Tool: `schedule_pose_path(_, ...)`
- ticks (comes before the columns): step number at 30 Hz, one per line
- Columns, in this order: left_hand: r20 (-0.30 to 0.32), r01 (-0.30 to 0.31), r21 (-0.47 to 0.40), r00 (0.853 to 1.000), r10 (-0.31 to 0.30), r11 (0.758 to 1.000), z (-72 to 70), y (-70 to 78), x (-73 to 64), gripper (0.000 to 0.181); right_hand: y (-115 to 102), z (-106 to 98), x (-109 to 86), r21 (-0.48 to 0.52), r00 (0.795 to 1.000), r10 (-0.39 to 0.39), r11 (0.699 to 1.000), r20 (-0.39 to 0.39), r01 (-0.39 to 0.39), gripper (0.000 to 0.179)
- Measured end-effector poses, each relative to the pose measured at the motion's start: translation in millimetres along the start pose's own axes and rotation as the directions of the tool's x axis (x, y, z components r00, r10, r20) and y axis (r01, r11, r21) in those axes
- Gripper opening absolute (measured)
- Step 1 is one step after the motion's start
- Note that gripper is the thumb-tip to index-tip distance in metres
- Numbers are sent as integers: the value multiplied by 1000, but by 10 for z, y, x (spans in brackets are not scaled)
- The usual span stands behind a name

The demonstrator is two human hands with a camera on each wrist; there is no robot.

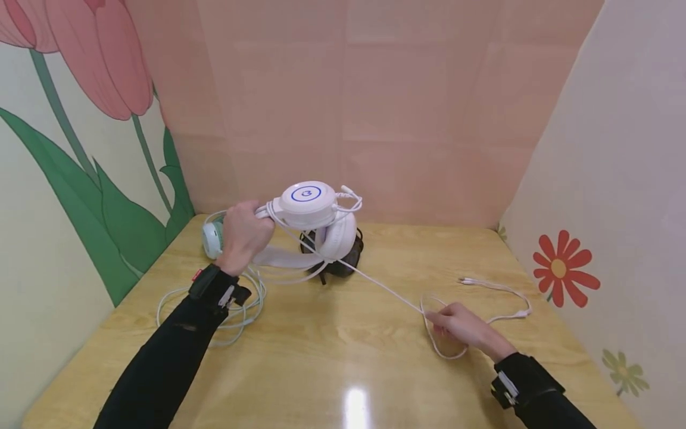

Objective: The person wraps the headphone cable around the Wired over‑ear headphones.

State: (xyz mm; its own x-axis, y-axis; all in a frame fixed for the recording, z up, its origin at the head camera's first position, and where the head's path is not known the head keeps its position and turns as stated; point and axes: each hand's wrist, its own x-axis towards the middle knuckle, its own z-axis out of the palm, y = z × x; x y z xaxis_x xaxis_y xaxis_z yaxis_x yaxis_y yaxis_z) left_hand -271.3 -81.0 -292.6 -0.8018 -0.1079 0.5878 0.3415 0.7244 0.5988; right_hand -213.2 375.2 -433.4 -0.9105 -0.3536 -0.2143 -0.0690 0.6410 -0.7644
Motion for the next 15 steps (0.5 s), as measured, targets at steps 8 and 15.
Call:
schedule_pose_path(8, -12, 42, 6, 999, -42, 999, 22, -83, 25, 16, 10, 66, -68, -62, 998, -59, 996, 2, 59, 60)
schedule_pose_path(15, -2, 69, 41, 998, -69, 997, 62, -151, 105, 14, -225, 145, -147, -113, 975, -214, 969, 62, 220, 54)
